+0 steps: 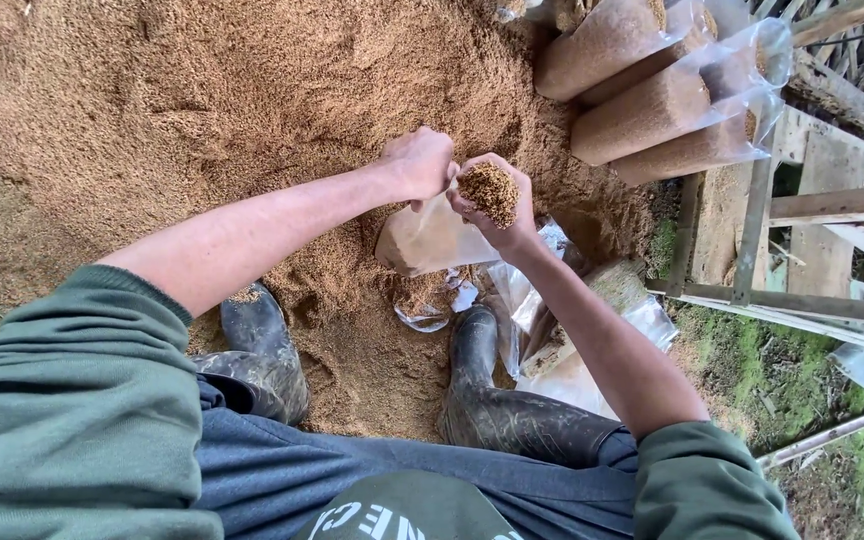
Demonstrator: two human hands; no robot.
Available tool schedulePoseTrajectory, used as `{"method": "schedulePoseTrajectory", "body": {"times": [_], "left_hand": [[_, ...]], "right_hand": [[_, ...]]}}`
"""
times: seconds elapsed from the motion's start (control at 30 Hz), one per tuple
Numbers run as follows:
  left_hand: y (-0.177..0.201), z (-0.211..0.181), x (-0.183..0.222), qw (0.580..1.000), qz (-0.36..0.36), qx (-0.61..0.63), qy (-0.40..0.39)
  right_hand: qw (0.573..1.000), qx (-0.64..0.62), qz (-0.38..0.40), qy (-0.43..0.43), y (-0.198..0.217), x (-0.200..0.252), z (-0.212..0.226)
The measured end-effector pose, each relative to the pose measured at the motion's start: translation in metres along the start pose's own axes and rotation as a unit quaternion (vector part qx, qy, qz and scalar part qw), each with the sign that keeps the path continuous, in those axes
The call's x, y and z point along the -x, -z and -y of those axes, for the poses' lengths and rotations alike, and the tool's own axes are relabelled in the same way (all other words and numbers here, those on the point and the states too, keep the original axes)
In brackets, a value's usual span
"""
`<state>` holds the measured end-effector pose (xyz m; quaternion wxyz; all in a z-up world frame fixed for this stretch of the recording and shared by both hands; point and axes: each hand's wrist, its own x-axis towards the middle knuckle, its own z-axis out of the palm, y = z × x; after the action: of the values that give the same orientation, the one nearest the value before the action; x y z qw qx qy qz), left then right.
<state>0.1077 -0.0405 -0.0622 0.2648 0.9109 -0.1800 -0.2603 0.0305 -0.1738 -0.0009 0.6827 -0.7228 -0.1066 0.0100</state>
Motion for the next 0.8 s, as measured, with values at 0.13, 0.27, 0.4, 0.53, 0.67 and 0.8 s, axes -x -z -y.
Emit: {"method": "schedulePoseTrajectory", "body": {"times": [0.13, 0.27, 0.4, 0.53, 0.67, 0.8], "left_hand": [[-0.007, 0.01, -0.006, 1.0, 0.002, 0.004, -0.006], [0.004, 0.004, 0.008, 0.999, 0.027, 0.041, 0.01], [0.002, 0.007, 0.0, 0.999, 0.018, 0.043, 0.015], [0.01, 0.004, 0.009, 0.997, 0.006, 0.074, -0.013], [0.006, 0.01, 0.004, 0.998, 0.045, 0.035, -0.029], [0.006, 0.016, 0.002, 0.994, 0.1, 0.006, -0.032]], "right_hand": [[1.0, 0.011, -0.009, -0.018, 0.015, 0.004, -0.004], [0.998, 0.054, 0.01, -0.02, 0.025, 0.007, -0.001], [0.996, 0.087, 0.013, -0.017, 0.02, 0.014, -0.002], [0.994, 0.105, -0.001, -0.036, 0.013, 0.019, 0.0], [0.987, 0.117, -0.05, -0.094, 0.016, 0.02, -0.001], [0.985, 0.127, -0.062, -0.097, 0.037, 0.015, -0.018]]}}
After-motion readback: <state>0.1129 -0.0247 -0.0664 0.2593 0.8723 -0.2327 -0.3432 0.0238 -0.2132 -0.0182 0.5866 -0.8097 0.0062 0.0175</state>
